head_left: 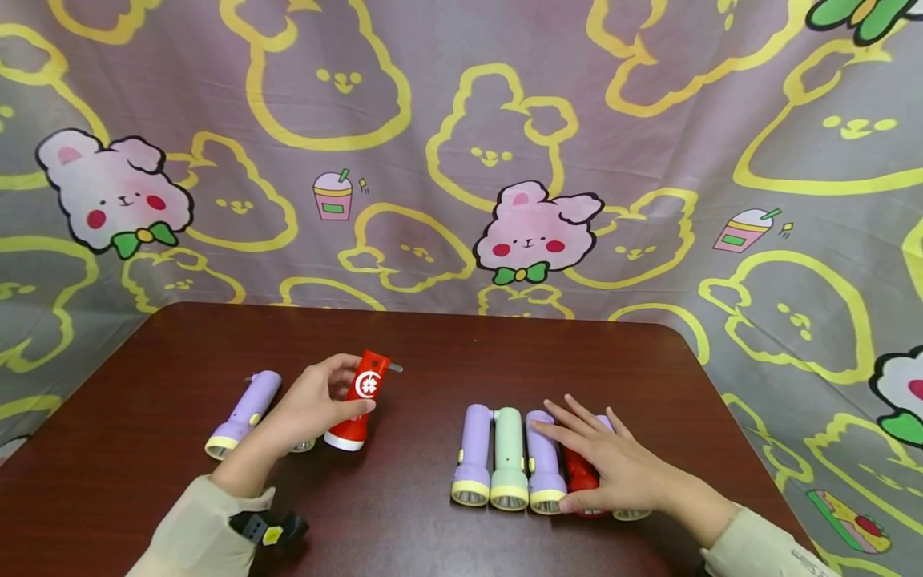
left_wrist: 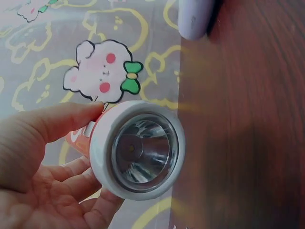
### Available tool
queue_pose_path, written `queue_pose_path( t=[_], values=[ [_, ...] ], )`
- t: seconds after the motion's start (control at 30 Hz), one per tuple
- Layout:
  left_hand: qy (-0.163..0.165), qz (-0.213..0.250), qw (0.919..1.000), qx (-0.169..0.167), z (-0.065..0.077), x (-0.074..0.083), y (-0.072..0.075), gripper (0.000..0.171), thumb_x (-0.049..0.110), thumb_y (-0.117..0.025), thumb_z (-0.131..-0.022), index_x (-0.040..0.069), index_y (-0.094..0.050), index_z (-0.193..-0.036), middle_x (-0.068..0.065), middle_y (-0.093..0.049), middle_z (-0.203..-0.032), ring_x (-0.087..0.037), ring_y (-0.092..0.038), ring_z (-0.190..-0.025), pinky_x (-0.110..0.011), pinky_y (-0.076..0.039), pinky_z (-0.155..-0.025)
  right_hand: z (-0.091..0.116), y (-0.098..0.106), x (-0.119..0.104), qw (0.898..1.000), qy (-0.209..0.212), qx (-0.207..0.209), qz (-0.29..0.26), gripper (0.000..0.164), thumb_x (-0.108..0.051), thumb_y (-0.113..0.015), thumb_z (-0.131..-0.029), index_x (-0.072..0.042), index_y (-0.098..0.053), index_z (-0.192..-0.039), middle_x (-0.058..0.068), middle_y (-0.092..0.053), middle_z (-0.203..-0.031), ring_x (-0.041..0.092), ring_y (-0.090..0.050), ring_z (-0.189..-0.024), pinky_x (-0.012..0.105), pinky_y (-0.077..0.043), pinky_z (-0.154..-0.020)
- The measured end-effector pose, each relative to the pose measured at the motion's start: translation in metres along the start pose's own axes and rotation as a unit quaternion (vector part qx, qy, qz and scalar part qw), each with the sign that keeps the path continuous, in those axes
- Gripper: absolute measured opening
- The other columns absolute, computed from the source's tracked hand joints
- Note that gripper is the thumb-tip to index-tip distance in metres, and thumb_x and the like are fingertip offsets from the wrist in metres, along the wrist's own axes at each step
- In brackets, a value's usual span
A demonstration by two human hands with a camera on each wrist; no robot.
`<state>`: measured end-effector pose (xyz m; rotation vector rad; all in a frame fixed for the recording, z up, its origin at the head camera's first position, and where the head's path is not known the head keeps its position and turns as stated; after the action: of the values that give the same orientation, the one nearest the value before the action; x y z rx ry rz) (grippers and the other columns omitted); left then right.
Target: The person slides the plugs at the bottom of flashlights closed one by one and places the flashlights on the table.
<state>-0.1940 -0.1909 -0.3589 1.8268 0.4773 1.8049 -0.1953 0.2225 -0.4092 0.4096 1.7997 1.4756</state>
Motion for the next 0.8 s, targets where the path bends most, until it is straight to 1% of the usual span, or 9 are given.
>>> queue_pose_path(
  t=[0.2, 0.33, 0.6, 0.8],
  values=[
    [-0.027, 0.04, 0.9988, 0.003, 0.004, 0.009, -0.005, 0.06, 0.013, -0.08, -0.082, -0.005, -0.05, -0.131, -0.019, -0.068, -0.113, -0.025, -0.065, -0.098, -0.032, -0.059, -0.075, 0.0, -0.001, 0.0, 1.0, 0.002, 0.0, -0.001, 0.094, -0.072, -0.069, -0.074, -0.038, -0.033, -0.154, 0.002, -0.026, -0.165, 0.038, -0.017, -0.151, 0.081, -0.014, -0.104],
    [-0.031, 0.064, 0.9974, 0.001, 0.009, 0.017, -0.009, 0.06, 0.012, -0.079, -0.083, -0.005, -0.05, -0.132, -0.019, -0.068, -0.114, -0.025, -0.064, -0.098, -0.032, -0.059, -0.076, 0.0, 0.0, 0.0, 1.0, 0.003, 0.0, 0.001, 0.094, -0.072, -0.068, -0.074, -0.038, -0.033, -0.154, 0.002, -0.026, -0.165, 0.039, -0.018, -0.151, 0.081, -0.014, -0.104],
    [-0.047, 0.096, 0.9943, -0.003, 0.015, 0.033, -0.022, 0.058, 0.01, -0.08, -0.081, -0.004, -0.05, -0.129, -0.017, -0.07, -0.109, -0.021, -0.064, -0.091, -0.028, -0.056, -0.073, 0.0, 0.001, 0.0, 1.0, 0.004, 0.0, 0.001, 0.094, -0.072, -0.068, -0.074, -0.039, -0.031, -0.154, 0.002, -0.026, -0.165, 0.04, -0.018, -0.151, 0.081, -0.014, -0.105],
    [-0.056, 0.107, 0.9927, -0.006, 0.018, 0.044, -0.031, 0.058, 0.011, -0.081, -0.08, -0.002, -0.052, -0.128, -0.015, -0.07, -0.107, -0.02, -0.062, -0.091, -0.028, -0.055, -0.073, 0.0, 0.0, 0.0, 1.0, 0.004, 0.002, -0.001, 0.094, -0.072, -0.068, -0.074, -0.038, -0.032, -0.154, 0.002, -0.026, -0.165, 0.041, -0.018, -0.151, 0.081, -0.014, -0.104]
  ],
)
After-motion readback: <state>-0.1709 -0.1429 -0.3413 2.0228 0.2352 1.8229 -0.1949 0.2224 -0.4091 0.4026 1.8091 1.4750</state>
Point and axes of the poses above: each hand's wrist, its own z-axis away from the middle knuckle, its own y-axis out of the back of the hand, x = y × z, the point moved 2 cm from there along -z, towards the middle knuckle
